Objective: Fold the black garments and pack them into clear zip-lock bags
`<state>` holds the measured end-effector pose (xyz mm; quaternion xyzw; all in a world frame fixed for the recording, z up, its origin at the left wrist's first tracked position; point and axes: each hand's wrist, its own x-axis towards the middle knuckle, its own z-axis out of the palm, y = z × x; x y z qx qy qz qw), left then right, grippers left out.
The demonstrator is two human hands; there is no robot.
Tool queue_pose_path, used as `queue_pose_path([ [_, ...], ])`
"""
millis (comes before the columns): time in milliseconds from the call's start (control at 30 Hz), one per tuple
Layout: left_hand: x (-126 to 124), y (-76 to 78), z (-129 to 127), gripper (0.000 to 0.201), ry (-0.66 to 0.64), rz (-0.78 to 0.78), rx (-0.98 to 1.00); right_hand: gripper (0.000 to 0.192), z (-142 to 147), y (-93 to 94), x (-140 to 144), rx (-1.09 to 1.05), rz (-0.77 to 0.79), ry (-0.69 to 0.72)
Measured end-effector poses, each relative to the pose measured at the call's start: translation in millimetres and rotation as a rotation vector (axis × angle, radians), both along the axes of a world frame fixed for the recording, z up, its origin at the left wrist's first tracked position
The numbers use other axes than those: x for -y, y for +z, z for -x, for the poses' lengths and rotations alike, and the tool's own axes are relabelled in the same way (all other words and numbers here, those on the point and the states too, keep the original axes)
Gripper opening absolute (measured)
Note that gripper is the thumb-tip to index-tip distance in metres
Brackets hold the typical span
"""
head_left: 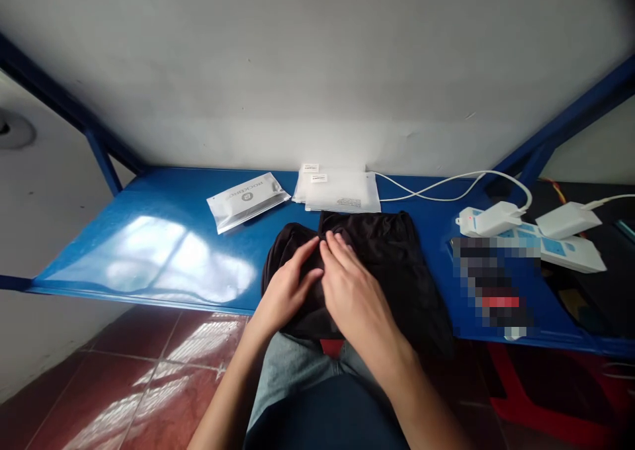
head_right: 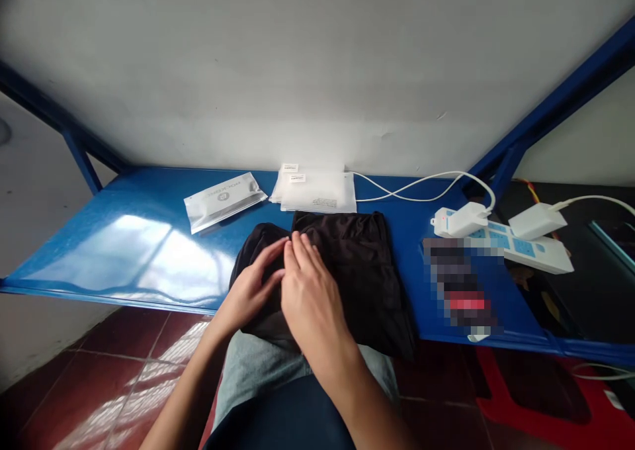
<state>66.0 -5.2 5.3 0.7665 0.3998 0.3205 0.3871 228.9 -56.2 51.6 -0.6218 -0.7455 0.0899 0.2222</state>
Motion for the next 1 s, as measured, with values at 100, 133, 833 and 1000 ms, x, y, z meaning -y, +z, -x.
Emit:
queue_pose_path([
  [100, -7.2, -4.3, 8.2, 0.052, 0.146, 0.205, 0.347, 0.053, 18.2, -9.6, -9.3, -0.098, 0.107, -0.023],
  [133, -9.0, -5.5, 10.5, 0.05, 0.184, 0.247, 0.425, 0.056, 21.1, -14.1, -10.5, -0.122, 0.131, -0.052],
  [833, -5.2, -7.3, 6.8, 0.044, 0.203, 0.113, 0.275, 0.06, 17.2, -29.6, -2.7, -0.426, 0.016, -0.068],
  [1000, 6.6, 26.7, -26.3, 0.044, 0.127, -0.071, 0.04, 0.045, -13.5, -20.4, -4.8, -0.785, -0.169, -0.141],
])
